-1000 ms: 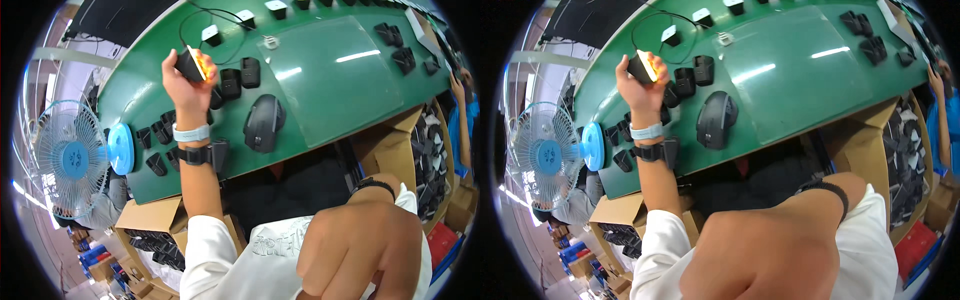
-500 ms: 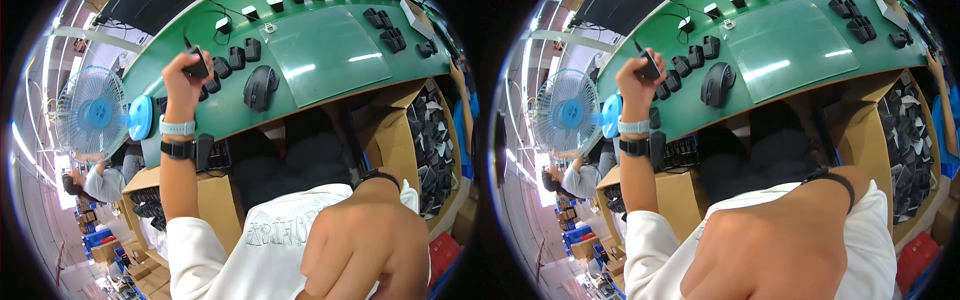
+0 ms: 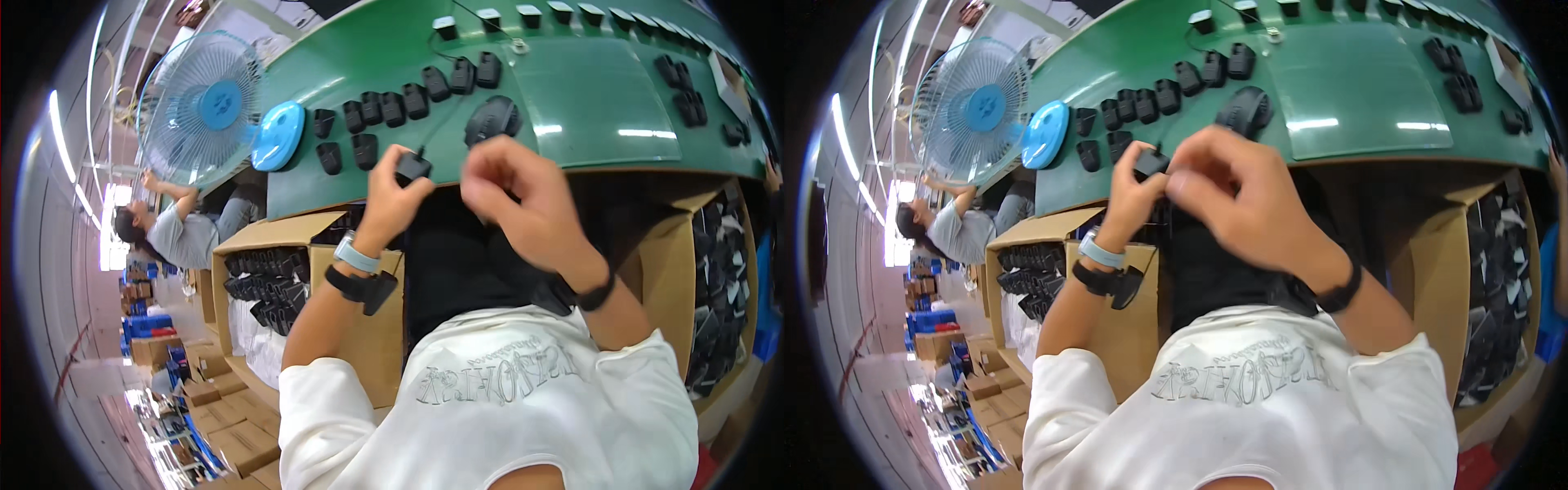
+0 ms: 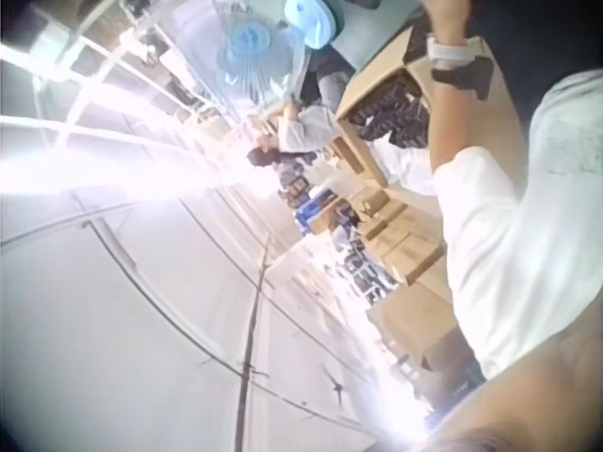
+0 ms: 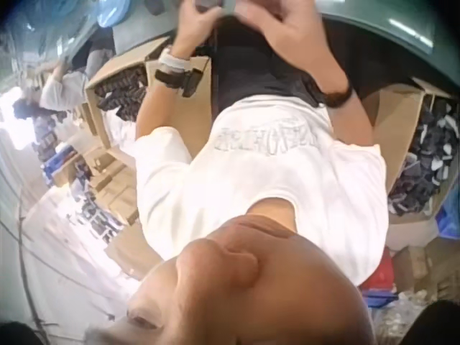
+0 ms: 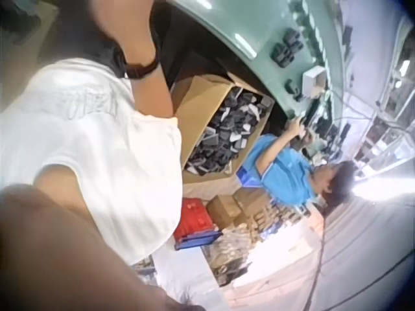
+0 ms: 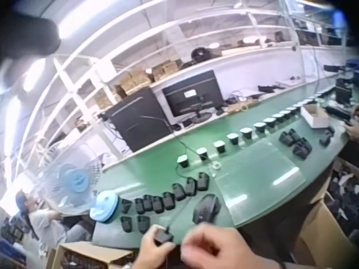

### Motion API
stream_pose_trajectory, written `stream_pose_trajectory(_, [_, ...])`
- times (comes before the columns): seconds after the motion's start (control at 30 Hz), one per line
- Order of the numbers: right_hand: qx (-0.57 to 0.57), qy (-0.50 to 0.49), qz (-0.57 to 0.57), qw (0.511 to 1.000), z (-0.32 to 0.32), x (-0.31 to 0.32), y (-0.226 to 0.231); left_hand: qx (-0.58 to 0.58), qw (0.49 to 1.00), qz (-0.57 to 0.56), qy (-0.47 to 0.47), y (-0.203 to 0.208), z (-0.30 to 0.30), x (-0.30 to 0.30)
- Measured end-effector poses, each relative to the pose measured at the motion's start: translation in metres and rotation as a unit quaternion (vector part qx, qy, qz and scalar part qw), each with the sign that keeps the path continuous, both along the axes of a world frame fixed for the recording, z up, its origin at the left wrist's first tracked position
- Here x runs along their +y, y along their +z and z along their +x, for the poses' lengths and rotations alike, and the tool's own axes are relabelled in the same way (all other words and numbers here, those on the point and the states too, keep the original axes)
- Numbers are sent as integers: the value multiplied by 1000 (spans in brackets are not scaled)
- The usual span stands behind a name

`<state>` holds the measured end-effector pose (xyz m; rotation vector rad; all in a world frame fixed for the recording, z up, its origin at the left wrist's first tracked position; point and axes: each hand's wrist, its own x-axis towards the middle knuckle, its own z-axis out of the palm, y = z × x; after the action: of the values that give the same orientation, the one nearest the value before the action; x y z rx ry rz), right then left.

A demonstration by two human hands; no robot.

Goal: Assembling and testing computer mice components at a factory assembly line station.

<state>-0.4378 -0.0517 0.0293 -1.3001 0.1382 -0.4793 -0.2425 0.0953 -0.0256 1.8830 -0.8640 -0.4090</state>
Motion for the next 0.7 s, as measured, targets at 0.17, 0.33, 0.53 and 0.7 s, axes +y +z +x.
stream_pose_trajectory(0.17, [38,-60,-92,993,78,18,-85,-169,985,-14,-34,4,-19,4])
stream_pose_trajectory(0.33, [42,-132,-119,983,101,5,-109,-222,975,-22,-9,-15,-14,-13])
stream_pose_trajectory(0.53, [29,-142,-120,982,136,7,-146,-245,968,35,44,-13,-3,-7])
stream_pose_trajectory(0.7, [23,-121,-6,992,136,-11,-130,-244,966,17,82,-32,4,-1])
